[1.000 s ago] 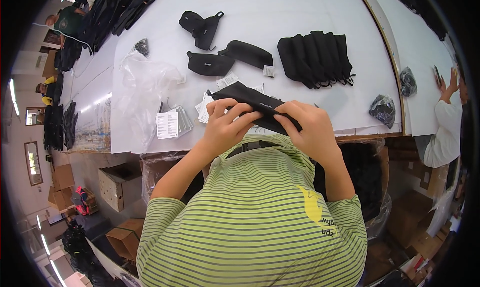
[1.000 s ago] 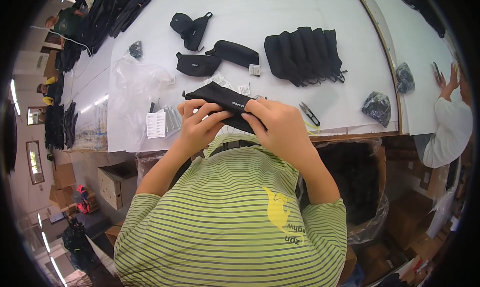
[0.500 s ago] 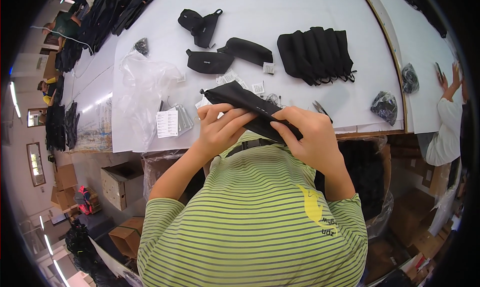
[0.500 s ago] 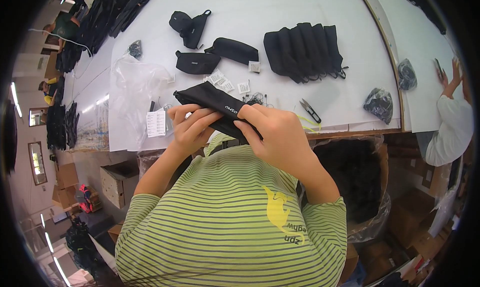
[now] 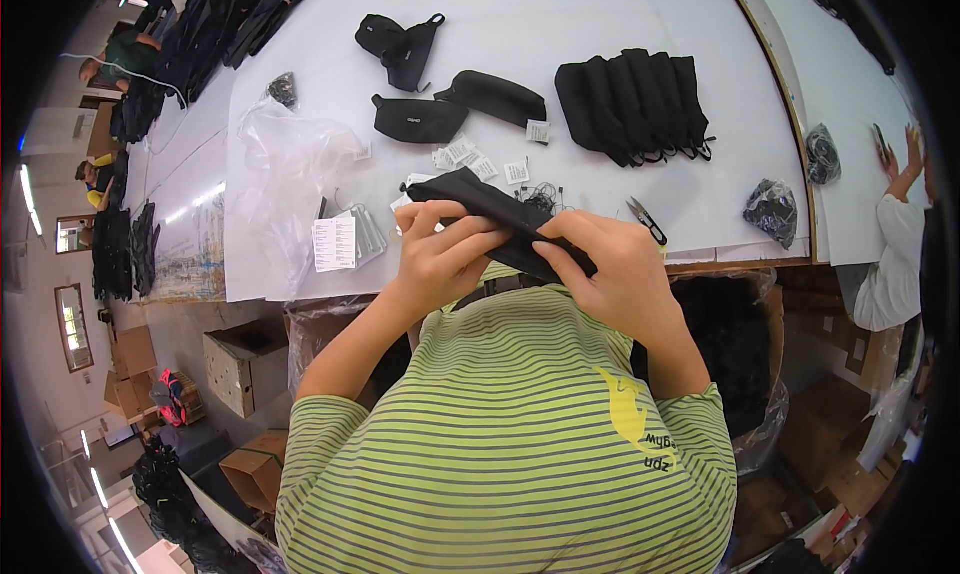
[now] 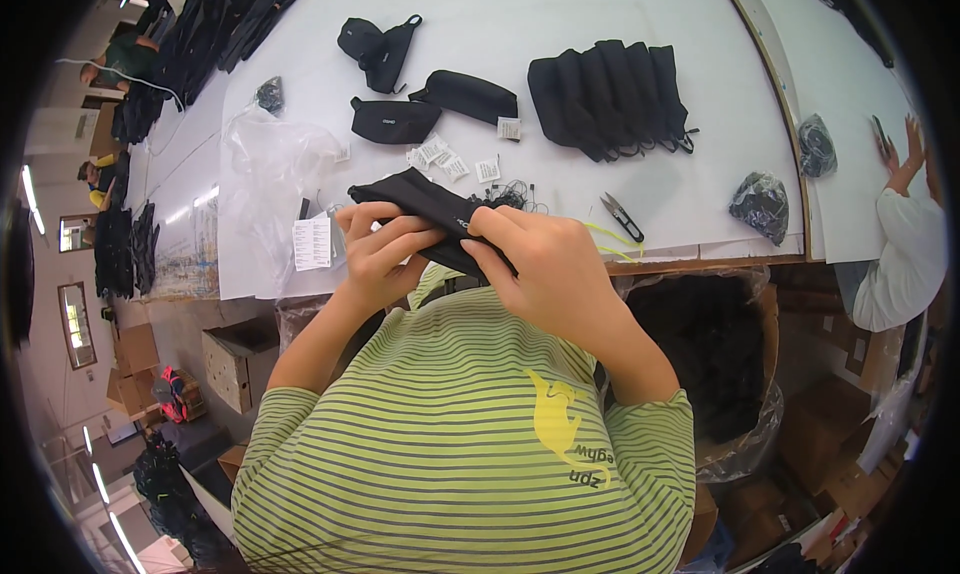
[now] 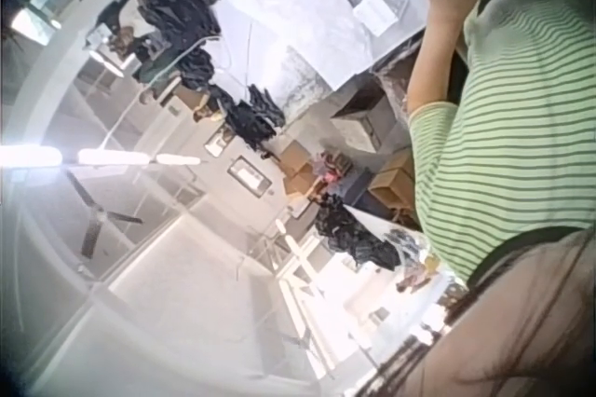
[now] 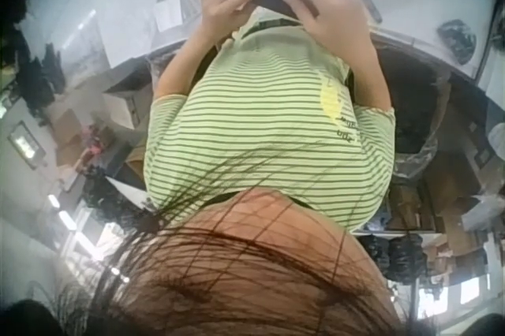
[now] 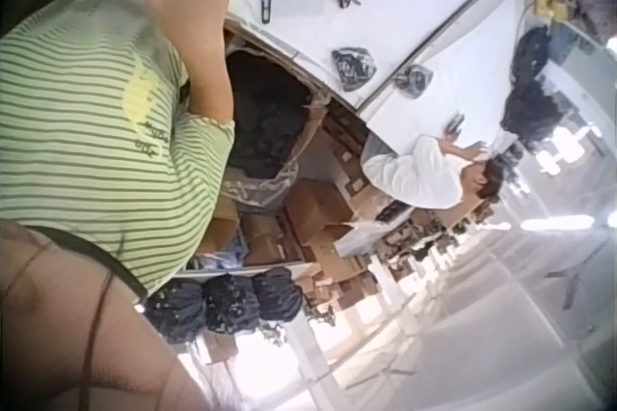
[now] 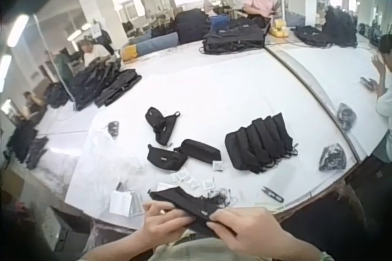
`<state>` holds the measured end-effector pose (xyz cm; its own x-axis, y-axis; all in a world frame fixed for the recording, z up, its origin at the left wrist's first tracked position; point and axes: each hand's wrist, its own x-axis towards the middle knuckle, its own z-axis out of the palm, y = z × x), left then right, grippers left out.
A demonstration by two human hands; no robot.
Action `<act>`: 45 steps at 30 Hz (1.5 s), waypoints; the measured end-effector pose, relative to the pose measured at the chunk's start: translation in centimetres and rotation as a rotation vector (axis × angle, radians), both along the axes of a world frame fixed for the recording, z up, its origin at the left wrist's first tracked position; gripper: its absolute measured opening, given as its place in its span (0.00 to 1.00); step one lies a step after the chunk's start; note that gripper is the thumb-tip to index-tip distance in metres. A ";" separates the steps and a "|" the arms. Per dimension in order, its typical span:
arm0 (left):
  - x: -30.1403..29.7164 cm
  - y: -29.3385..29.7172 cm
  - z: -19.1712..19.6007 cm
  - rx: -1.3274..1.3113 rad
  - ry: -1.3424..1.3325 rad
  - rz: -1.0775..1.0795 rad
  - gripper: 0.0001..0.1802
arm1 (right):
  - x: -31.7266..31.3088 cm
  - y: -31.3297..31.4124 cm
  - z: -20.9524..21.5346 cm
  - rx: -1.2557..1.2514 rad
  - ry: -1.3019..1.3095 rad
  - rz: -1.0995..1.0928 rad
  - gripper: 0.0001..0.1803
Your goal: Inspecting and preparing black fabric pouches and attaching small components at a workbench.
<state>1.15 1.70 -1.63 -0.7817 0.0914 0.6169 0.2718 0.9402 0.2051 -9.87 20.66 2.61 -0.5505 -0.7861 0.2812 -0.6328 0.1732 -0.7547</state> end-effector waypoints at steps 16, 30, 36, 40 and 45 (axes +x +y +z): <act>0.7 -1.9 2.6 0.455 -1.065 0.002 0.11 | -4.5 1.1 -10.6 0.186 -0.920 0.389 0.41; 2.8 -6.3 -1.4 0.665 -0.968 0.142 0.16 | -4.1 3.2 -11.6 -0.306 -1.498 -0.098 0.12; 3.3 -5.8 -1.6 0.670 -1.018 0.154 0.17 | -6.3 5.1 -10.3 -0.157 -1.274 0.105 0.16; 3.0 -4.9 -1.0 0.611 -0.972 0.037 0.17 | -8.7 5.1 -12.0 -0.176 -1.080 -0.282 0.10; 0.7 0.1 2.1 0.575 -1.023 -0.082 0.12 | -6.9 0.4 -15.1 -1.018 -1.776 -0.592 0.14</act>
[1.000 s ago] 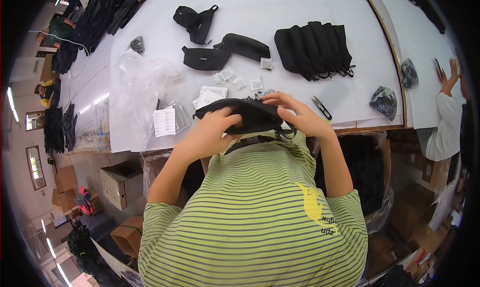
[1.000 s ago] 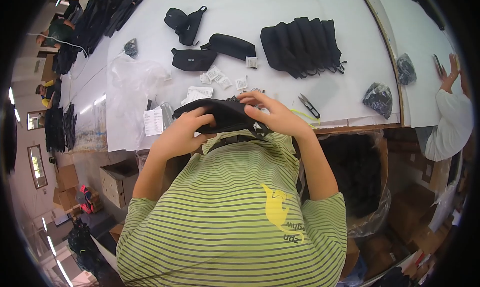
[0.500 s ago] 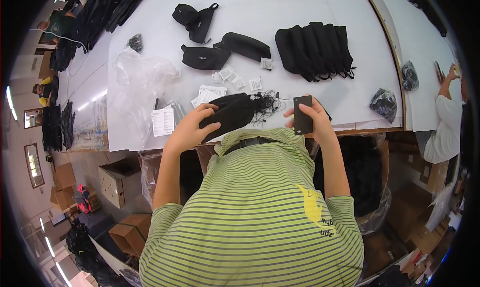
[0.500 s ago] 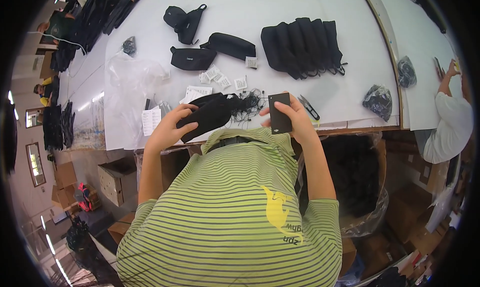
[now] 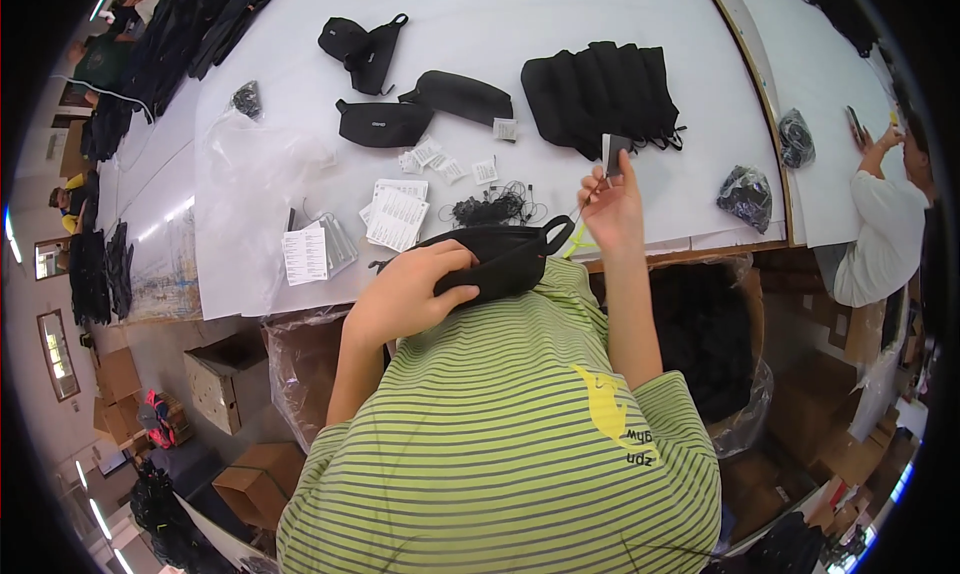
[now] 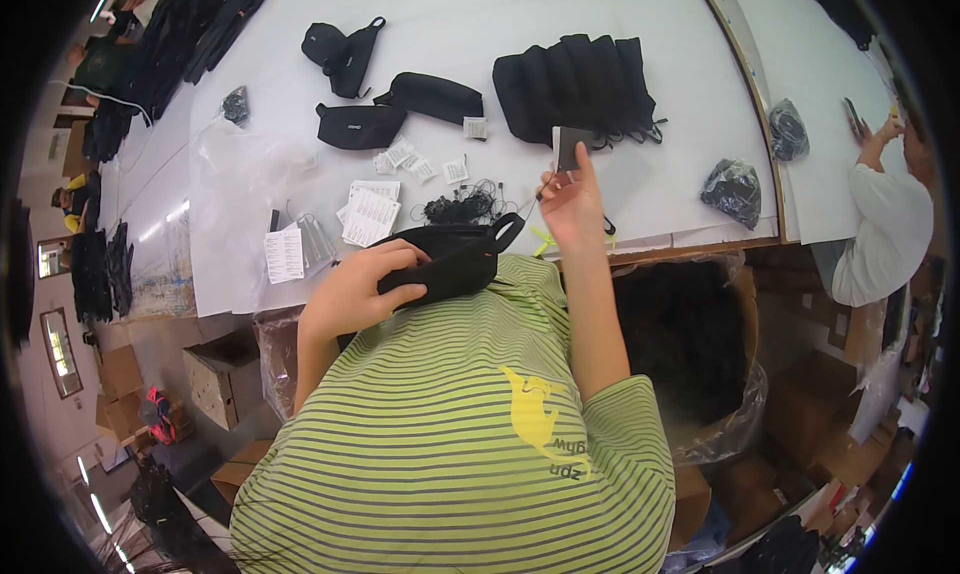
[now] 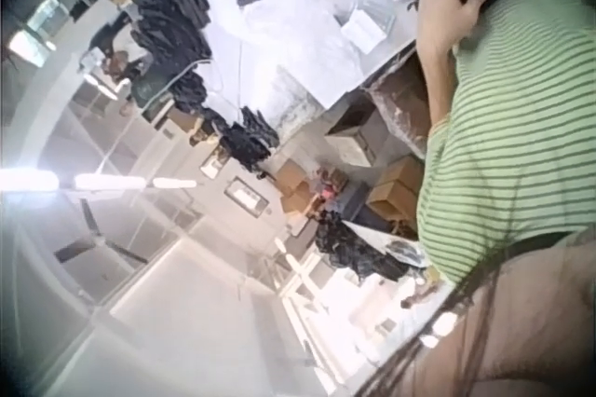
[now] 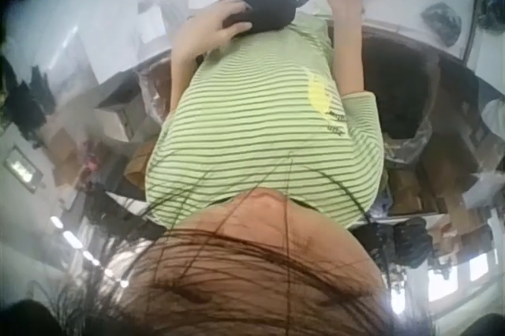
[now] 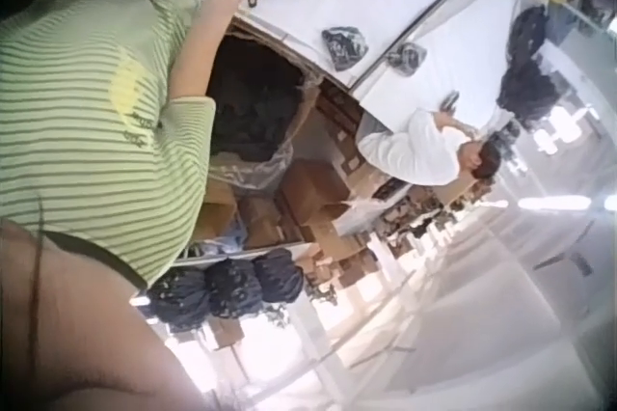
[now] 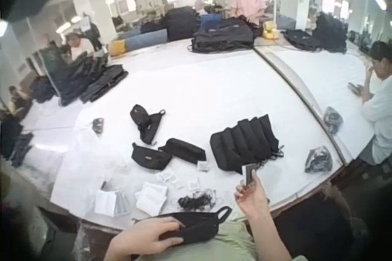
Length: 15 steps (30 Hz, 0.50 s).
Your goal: Inspecting and preparing black fabric pouches and attaching small components at a workbench.
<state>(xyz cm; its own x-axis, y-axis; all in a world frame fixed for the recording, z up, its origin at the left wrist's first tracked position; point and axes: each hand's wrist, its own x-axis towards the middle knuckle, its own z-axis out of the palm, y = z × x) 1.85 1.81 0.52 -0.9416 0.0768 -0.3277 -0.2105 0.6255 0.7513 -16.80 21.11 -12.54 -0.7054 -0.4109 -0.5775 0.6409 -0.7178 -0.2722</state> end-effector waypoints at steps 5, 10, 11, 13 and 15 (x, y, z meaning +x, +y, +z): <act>-0.6 1.0 0.1 -0.050 0.046 -0.104 0.12 | 2.0 -1.2 0.9 -0.048 0.166 0.128 0.19; -0.4 1.1 0.5 -0.064 0.019 -0.119 0.12 | 2.0 -2.0 0.8 0.451 0.280 -0.031 0.21; -0.2 1.2 0.5 -0.080 0.028 -0.089 0.12 | 1.7 -2.0 0.8 0.469 0.349 -0.098 0.18; -0.1 1.1 0.2 -0.095 0.037 -0.056 0.13 | 1.1 -1.3 1.0 0.584 0.449 -0.075 0.17; 0.0 0.7 -0.4 -0.201 0.144 -0.003 0.12 | 0.7 -0.6 2.3 0.701 0.634 -0.029 0.16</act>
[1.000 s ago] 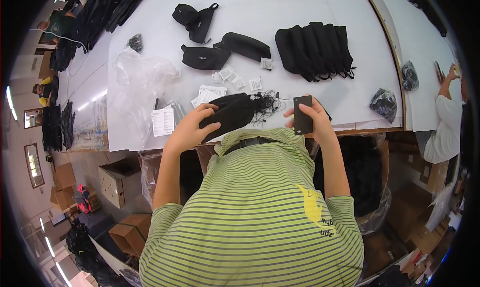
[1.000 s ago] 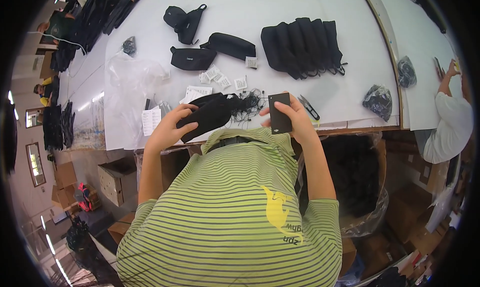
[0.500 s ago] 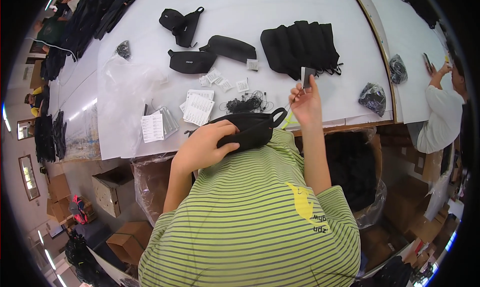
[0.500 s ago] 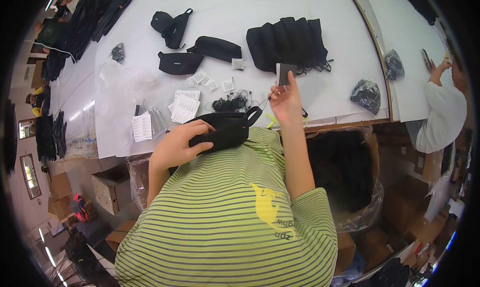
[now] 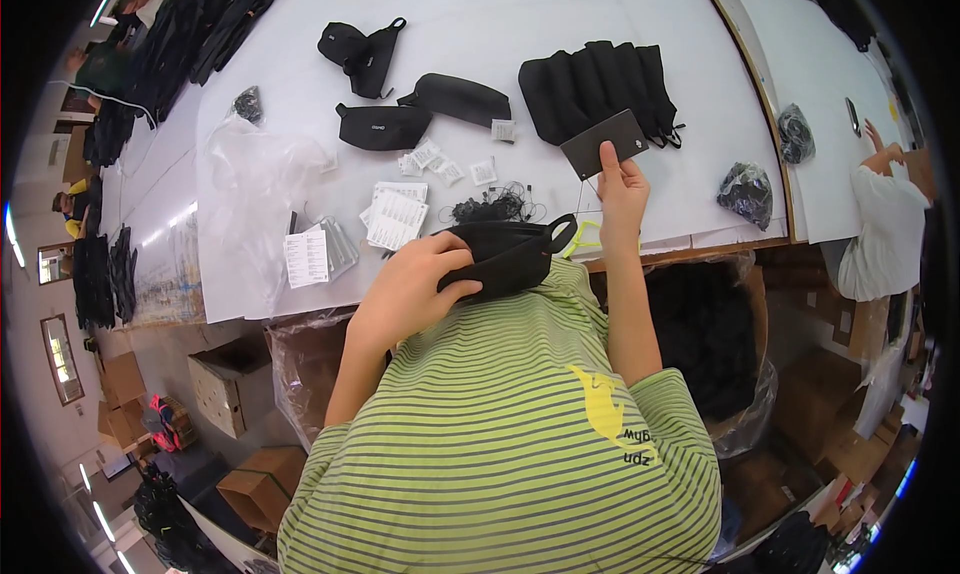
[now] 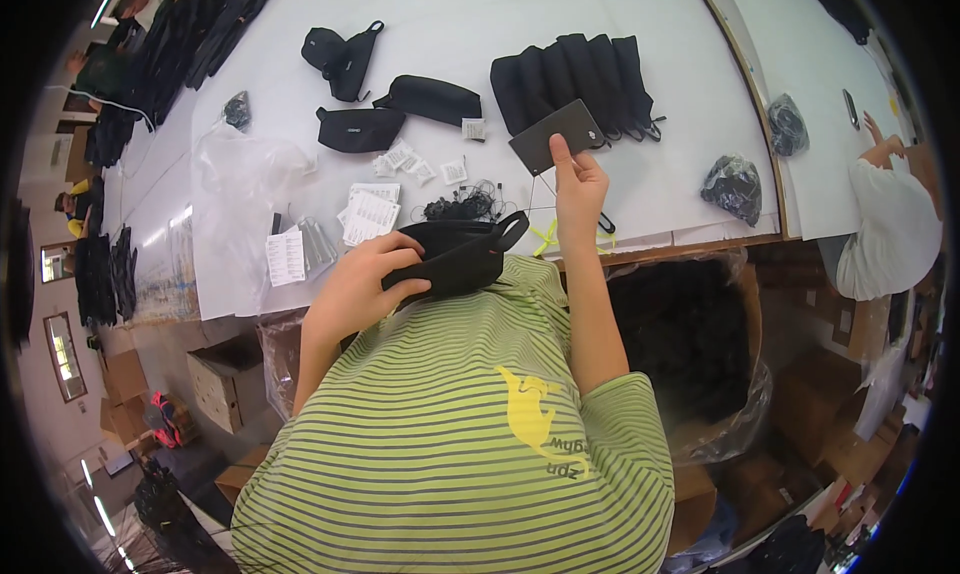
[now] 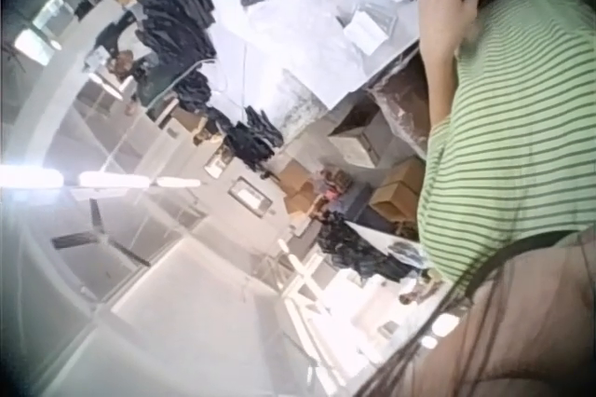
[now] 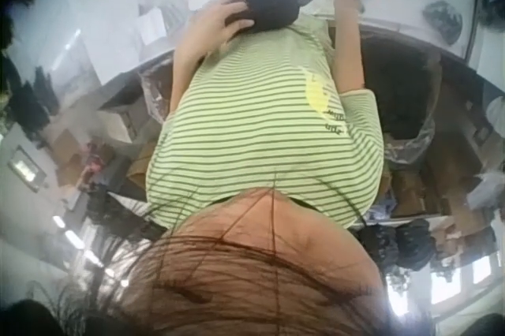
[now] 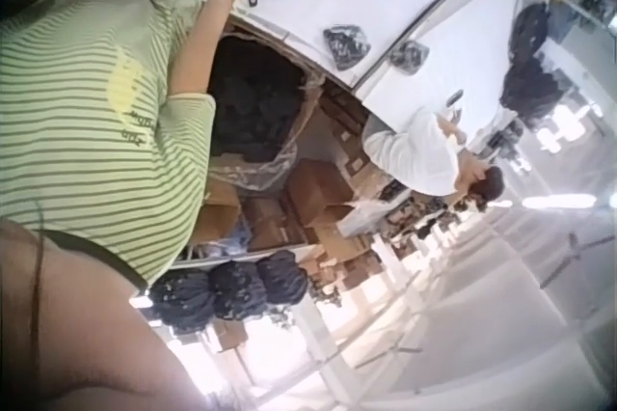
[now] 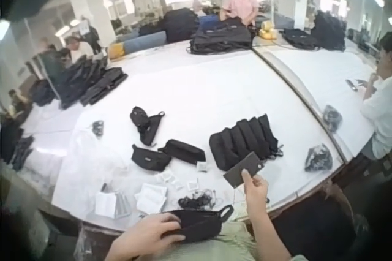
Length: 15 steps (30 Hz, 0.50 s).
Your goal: Inspecting and preparing black fabric pouches and attaching small components at a workbench.
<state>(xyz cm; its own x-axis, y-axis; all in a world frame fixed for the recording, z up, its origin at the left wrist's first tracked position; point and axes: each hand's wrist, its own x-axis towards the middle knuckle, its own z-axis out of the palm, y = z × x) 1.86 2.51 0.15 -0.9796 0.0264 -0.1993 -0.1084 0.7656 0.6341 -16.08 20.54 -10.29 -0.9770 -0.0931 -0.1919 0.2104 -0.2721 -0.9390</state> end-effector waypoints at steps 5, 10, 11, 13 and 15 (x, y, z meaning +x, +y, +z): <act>-0.8 0.7 -1.5 -0.011 0.159 -0.005 0.12 | 1.4 -0.1 7.1 0.708 0.532 0.773 0.19; -1.9 -0.3 -2.0 -0.062 0.350 -0.229 0.10 | 2.7 -1.0 8.0 1.046 0.845 1.240 0.19; -1.8 -0.6 -2.3 -0.068 0.353 -0.223 0.10 | 3.0 -1.3 7.7 1.052 0.836 1.304 0.20; -1.8 -1.3 -2.8 -0.047 0.215 -0.222 0.11 | 3.1 -1.2 7.2 0.984 0.813 1.267 0.20; -1.9 -1.8 -3.1 -0.016 0.202 -0.194 0.12 | 3.2 -1.1 8.0 0.835 0.603 1.182 0.19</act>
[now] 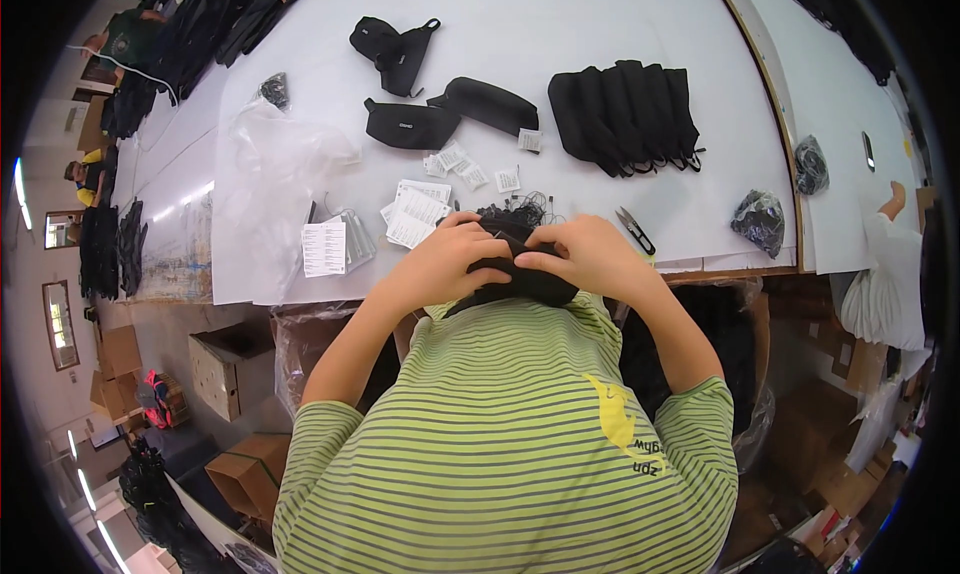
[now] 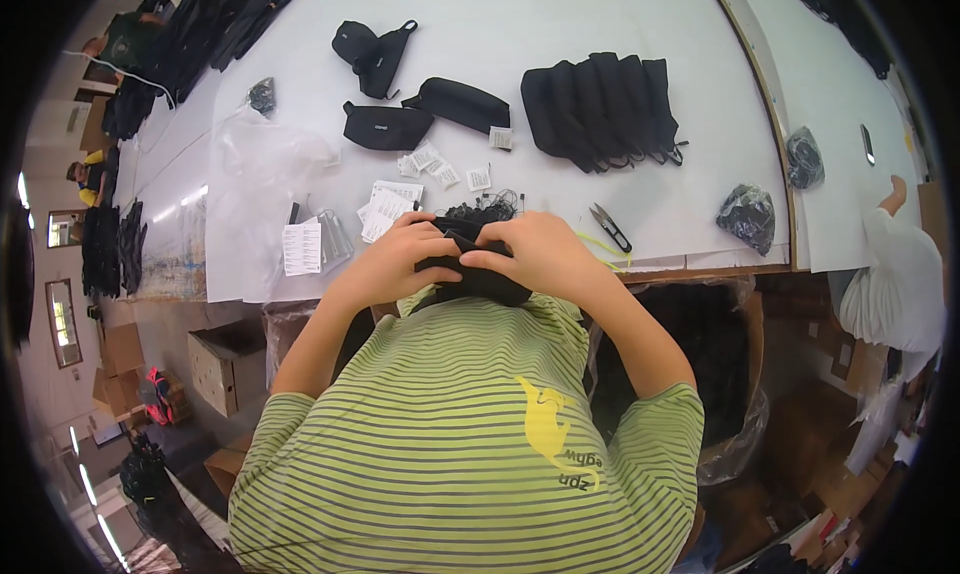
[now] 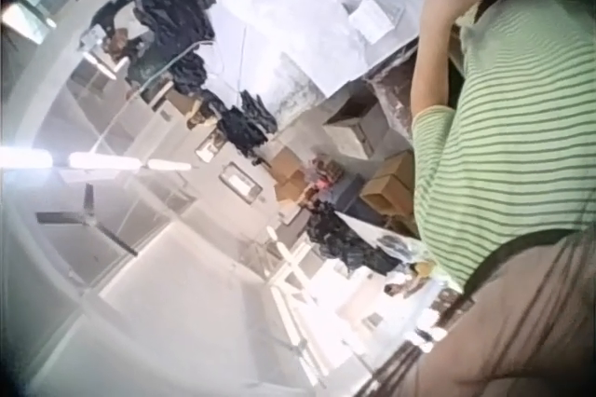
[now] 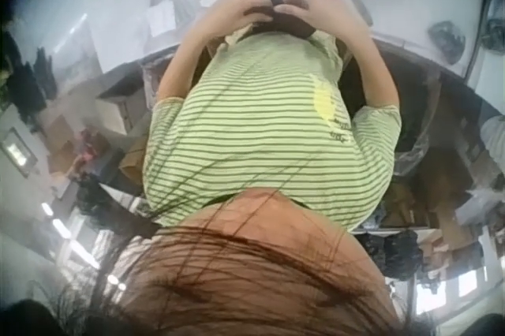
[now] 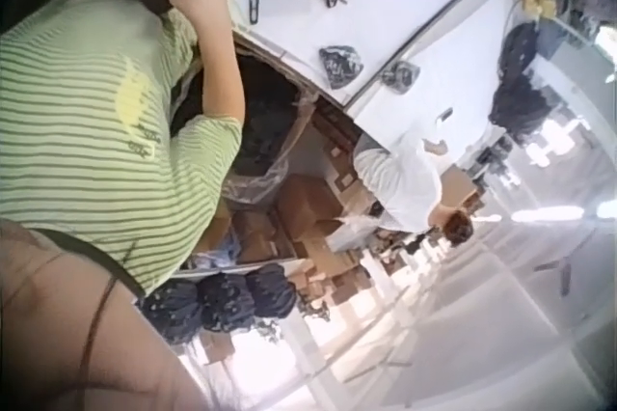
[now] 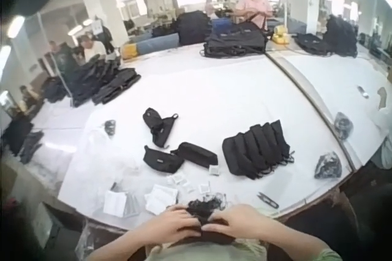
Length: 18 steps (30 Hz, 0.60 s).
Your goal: Inspecting and preparing black fabric pouches and attaching small components at a workbench.
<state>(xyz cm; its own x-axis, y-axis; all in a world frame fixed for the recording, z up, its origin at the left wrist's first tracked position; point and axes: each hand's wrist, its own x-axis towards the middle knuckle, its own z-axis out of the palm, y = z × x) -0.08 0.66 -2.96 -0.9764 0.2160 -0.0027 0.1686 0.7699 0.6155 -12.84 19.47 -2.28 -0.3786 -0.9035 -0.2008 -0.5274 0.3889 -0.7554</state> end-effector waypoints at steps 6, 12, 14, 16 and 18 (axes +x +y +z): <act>-0.6 0.2 0.5 0.157 -0.029 -0.038 0.09 | -0.2 1.3 -0.1 -0.003 -0.175 -0.050 0.15; -0.2 1.0 1.4 0.067 0.123 -0.124 0.08 | -0.7 1.8 -0.5 -0.016 -0.076 -0.099 0.09; 0.0 1.5 1.8 -0.010 0.214 -0.117 0.08 | -0.4 1.6 -0.6 -0.081 0.005 -0.117 0.08; 0.4 1.9 2.0 -0.054 0.264 -0.120 0.09 | 0.0 1.4 -0.4 -0.144 0.086 -0.131 0.06; 0.6 2.1 1.9 -0.098 0.313 -0.124 0.09 | 0.4 1.3 -0.1 -0.188 0.215 -0.155 0.05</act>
<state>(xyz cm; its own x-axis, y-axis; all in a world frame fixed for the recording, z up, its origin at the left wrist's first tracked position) 0.51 2.74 -1.10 -0.8995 0.3464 0.2663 0.4334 0.7848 0.4431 -12.46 20.75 -2.38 -0.5305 -0.8453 0.0635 -0.6276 0.3413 -0.6997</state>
